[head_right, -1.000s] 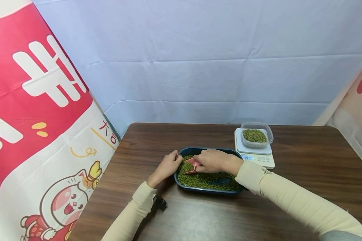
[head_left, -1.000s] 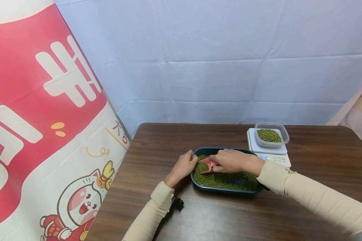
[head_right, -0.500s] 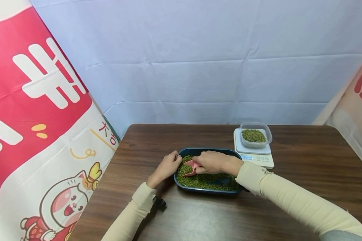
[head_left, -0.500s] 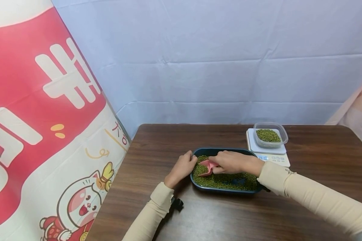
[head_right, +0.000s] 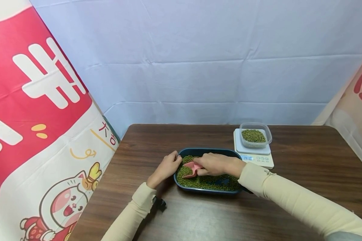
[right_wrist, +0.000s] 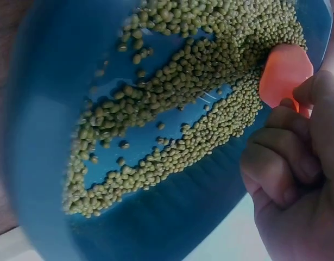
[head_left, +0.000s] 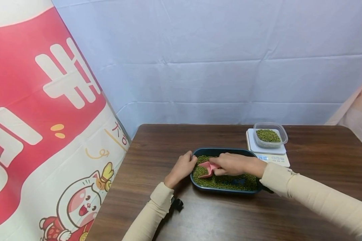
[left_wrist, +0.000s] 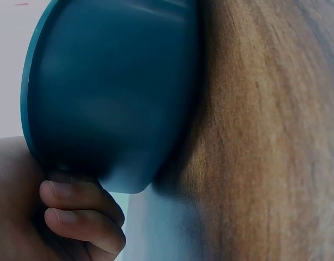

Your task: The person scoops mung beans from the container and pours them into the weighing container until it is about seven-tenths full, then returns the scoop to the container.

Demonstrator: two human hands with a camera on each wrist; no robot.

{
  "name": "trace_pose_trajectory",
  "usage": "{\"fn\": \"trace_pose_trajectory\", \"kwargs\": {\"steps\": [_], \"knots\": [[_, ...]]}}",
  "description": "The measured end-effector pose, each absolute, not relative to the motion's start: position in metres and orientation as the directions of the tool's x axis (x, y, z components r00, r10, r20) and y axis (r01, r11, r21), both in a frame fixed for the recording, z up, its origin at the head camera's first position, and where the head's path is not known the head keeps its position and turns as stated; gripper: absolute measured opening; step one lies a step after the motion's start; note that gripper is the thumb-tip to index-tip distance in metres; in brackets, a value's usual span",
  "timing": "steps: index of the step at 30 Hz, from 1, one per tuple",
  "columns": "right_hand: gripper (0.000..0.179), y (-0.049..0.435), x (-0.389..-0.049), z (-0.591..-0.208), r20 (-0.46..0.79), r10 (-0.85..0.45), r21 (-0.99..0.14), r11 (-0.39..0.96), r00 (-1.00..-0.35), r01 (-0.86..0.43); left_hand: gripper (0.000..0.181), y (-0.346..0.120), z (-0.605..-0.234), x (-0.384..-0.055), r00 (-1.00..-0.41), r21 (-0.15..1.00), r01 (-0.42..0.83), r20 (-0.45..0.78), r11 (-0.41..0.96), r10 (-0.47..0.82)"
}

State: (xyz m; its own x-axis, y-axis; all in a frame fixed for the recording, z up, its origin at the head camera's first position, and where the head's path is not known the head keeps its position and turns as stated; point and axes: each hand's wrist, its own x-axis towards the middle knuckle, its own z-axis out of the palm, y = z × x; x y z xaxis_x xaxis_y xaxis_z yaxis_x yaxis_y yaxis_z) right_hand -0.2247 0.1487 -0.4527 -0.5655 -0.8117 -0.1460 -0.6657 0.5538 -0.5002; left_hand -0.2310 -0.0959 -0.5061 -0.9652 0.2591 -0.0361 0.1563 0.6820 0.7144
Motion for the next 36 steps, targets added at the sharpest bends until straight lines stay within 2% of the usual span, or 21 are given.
{"fn": "trace_pose_trajectory", "kwargs": {"steps": [10, 25, 36], "knots": [[0.01, 0.158, -0.223, -0.459, -0.105, -0.821, -0.565, 0.514, -0.562, -0.646, 0.027, -0.097, -0.507, -0.229, -0.963, 0.721, 0.16, -0.035, 0.674, 0.266], [0.013, 0.169, -0.22, -0.466, -0.03, -0.81, -0.561, 0.499, -0.586, -0.661, 0.028, -0.096, -0.505, -0.228, -0.961, 0.727, 0.158, -0.043, 0.668, 0.274], [0.016, 0.176, -0.219, -0.467, 0.049, -0.785, -0.513, 0.511, -0.618, -0.69, 0.029, -0.097, -0.503, -0.228, -0.959, 0.734, 0.161, -0.041, 0.659, 0.281]]}}
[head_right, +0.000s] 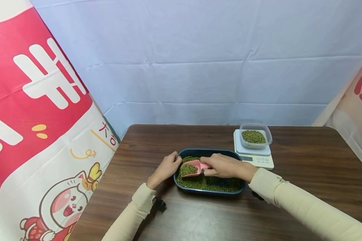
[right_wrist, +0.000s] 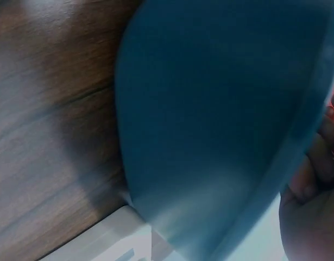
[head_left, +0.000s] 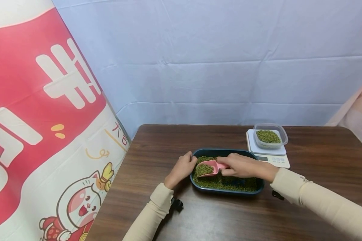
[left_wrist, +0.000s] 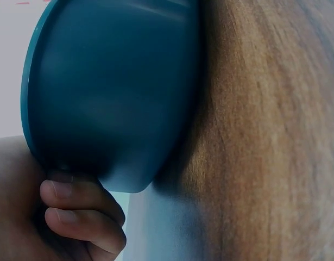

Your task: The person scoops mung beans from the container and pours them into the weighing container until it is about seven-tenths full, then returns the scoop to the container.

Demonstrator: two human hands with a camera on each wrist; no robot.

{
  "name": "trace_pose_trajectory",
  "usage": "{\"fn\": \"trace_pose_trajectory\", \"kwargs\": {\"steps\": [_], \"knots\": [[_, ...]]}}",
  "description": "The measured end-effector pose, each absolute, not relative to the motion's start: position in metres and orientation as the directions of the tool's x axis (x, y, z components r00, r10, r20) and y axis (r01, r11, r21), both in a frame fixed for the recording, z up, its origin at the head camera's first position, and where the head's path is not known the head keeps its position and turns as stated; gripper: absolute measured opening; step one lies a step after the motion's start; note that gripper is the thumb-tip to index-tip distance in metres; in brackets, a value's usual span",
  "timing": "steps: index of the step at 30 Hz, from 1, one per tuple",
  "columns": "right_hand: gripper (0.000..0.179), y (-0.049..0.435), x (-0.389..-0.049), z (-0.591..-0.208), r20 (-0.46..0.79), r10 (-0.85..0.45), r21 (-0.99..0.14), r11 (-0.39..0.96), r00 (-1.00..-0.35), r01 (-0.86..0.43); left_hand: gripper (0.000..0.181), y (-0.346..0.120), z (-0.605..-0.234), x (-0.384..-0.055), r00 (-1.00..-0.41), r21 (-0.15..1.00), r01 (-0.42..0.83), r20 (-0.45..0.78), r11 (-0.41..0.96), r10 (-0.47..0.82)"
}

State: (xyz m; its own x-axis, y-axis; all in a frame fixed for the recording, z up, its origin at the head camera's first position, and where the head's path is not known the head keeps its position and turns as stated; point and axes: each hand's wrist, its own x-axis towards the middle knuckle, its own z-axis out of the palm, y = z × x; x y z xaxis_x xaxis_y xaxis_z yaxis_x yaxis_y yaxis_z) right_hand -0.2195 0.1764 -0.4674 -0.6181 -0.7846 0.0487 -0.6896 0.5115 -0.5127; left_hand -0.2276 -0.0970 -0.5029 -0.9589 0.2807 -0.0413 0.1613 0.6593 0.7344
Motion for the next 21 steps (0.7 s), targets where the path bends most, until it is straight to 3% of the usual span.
{"fn": "trace_pose_trajectory", "kwargs": {"steps": [21], "knots": [[0.021, 0.192, -0.212, -0.463, 0.104, -0.722, -0.501, 0.556, -0.684, -0.663, 0.029, -0.096, -0.505, -0.229, -0.96, 0.729, 0.152, -0.051, 0.667, 0.276]]}}
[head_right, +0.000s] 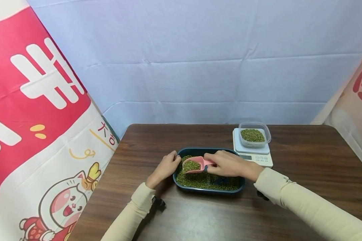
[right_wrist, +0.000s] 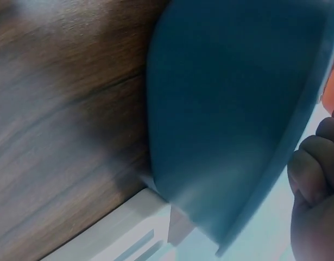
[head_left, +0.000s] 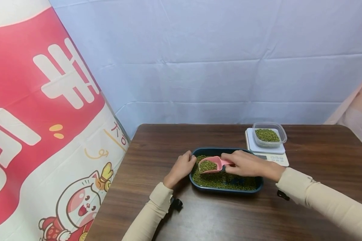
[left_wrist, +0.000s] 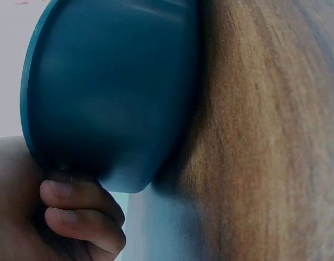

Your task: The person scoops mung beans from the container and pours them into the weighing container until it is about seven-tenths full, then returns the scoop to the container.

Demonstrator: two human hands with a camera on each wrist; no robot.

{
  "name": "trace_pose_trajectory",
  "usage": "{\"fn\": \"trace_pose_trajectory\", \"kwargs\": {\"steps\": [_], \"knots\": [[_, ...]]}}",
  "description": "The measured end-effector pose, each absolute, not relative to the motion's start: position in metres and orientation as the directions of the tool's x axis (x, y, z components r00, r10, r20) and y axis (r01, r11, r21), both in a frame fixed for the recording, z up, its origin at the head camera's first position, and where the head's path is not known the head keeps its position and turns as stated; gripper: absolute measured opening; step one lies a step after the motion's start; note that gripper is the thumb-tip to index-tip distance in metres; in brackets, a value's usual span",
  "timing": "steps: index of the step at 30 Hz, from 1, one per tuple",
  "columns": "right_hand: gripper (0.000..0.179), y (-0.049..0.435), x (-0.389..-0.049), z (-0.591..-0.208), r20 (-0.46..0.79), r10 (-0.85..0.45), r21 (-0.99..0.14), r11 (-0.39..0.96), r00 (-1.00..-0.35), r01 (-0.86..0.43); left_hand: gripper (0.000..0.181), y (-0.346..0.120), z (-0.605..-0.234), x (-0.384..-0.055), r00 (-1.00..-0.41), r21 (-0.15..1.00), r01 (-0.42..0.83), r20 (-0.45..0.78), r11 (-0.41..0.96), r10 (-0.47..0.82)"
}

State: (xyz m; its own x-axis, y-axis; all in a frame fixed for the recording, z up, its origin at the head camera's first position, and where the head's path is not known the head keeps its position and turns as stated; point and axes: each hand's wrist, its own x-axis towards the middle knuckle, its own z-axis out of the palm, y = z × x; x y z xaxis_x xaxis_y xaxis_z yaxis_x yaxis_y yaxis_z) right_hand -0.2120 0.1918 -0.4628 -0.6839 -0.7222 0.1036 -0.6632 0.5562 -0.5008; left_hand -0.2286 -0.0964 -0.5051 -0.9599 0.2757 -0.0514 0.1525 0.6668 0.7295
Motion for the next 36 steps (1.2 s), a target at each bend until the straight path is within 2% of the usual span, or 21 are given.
{"fn": "trace_pose_trajectory", "kwargs": {"steps": [14, 19, 25, 36], "knots": [[0.026, 0.209, -0.209, -0.453, 0.137, -0.693, -0.487, 0.575, -0.707, -0.658, 0.028, -0.098, -0.508, -0.232, -0.959, 0.745, 0.163, -0.033, 0.647, 0.28], [0.028, 0.216, -0.21, -0.451, 0.173, -0.675, -0.473, 0.582, -0.717, -0.662, 0.029, -0.101, -0.528, -0.241, -0.953, 0.728, 0.227, 0.029, 0.647, 0.302], [0.029, 0.224, -0.211, -0.449, 0.201, -0.651, -0.461, 0.597, -0.732, -0.657, 0.029, -0.096, -0.507, -0.232, -0.96, 0.743, 0.157, -0.038, 0.651, 0.276], [0.029, 0.238, -0.208, -0.448, 0.241, -0.62, -0.438, 0.617, -0.746, -0.654, 0.03, -0.096, -0.505, -0.229, -0.961, 0.731, 0.148, -0.054, 0.666, 0.273]]}}
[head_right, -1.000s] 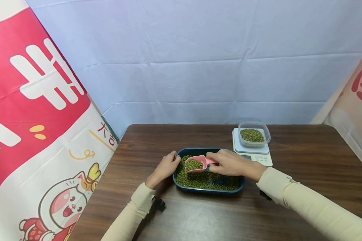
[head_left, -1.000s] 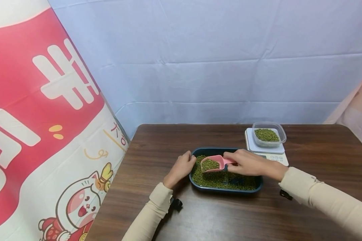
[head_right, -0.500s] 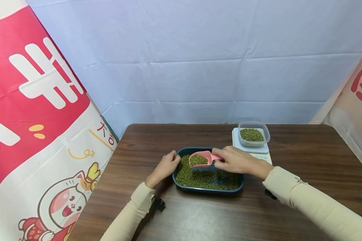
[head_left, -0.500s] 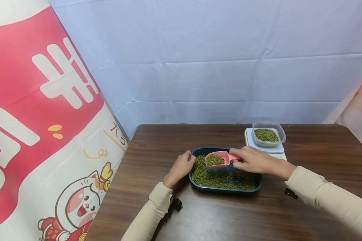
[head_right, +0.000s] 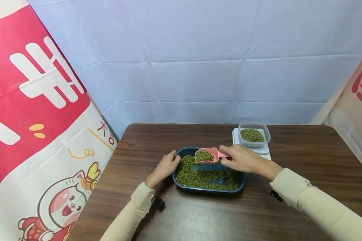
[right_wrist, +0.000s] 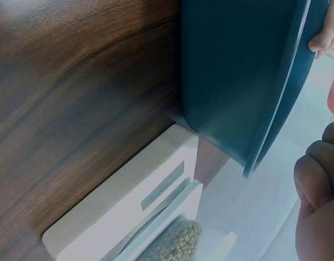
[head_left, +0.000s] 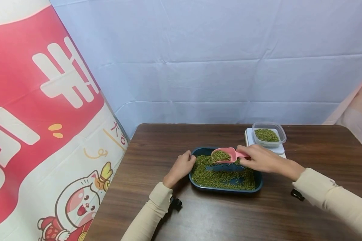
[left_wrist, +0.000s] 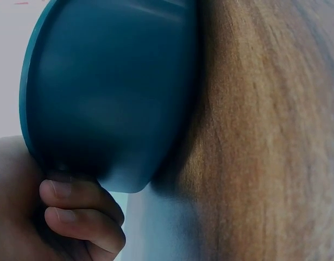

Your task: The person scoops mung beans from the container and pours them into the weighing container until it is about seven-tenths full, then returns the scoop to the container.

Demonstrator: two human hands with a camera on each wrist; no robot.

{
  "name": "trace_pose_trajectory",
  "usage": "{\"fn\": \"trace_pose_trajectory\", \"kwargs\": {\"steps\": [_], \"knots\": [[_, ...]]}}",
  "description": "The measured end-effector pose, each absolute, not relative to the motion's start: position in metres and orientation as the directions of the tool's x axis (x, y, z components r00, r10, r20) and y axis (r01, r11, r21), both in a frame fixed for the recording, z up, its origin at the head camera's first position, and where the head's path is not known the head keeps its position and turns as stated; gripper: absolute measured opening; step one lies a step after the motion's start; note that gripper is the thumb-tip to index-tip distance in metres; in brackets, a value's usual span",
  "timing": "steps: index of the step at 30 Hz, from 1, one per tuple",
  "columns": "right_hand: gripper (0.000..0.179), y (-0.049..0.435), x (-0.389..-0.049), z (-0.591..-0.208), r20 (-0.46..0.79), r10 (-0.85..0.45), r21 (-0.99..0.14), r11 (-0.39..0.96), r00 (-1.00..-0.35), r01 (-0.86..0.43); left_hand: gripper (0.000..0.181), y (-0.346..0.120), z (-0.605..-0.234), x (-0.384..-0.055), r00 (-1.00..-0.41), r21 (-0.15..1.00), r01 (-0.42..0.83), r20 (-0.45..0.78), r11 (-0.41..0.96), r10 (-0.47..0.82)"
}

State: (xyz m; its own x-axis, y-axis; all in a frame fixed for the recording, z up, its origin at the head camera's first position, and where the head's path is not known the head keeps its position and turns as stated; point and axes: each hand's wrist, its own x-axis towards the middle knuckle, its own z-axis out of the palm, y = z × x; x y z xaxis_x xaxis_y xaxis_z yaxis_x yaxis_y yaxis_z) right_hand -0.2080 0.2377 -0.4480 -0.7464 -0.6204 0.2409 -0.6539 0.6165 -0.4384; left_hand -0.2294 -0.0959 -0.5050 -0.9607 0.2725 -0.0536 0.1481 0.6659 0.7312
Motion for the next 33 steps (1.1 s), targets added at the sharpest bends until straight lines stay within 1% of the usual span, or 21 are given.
{"fn": "trace_pose_trajectory", "kwargs": {"steps": [9, 16, 21, 25, 29, 33], "knots": [[0.025, 0.249, -0.206, -0.442, 0.29, -0.595, -0.423, 0.623, -0.75, -0.658, 0.03, -0.097, -0.504, -0.228, -0.956, 0.748, 0.14, -0.068, 0.648, 0.286], [0.019, 0.258, -0.205, -0.436, 0.294, -0.568, -0.414, 0.649, -0.769, -0.638, 0.03, -0.097, -0.504, -0.228, -0.956, 0.748, 0.141, -0.066, 0.649, 0.284], [0.022, 0.263, -0.205, -0.434, 0.292, -0.548, -0.401, 0.674, -0.784, -0.62, 0.029, -0.096, -0.505, -0.229, -0.959, 0.745, 0.141, -0.061, 0.652, 0.277], [0.024, 0.267, -0.204, -0.433, 0.319, -0.544, -0.388, 0.673, -0.777, -0.63, 0.028, -0.096, -0.504, -0.229, -0.957, 0.749, 0.138, -0.067, 0.648, 0.282], [0.02, 0.271, -0.205, -0.432, 0.355, -0.542, -0.371, 0.666, -0.762, -0.647, 0.029, -0.097, -0.503, -0.229, -0.951, 0.752, 0.139, -0.081, 0.645, 0.299], [0.019, 0.275, -0.205, -0.43, 0.366, -0.528, -0.378, 0.668, -0.766, -0.641, 0.028, -0.097, -0.504, -0.229, -0.947, 0.748, 0.146, -0.083, 0.648, 0.309]]}}
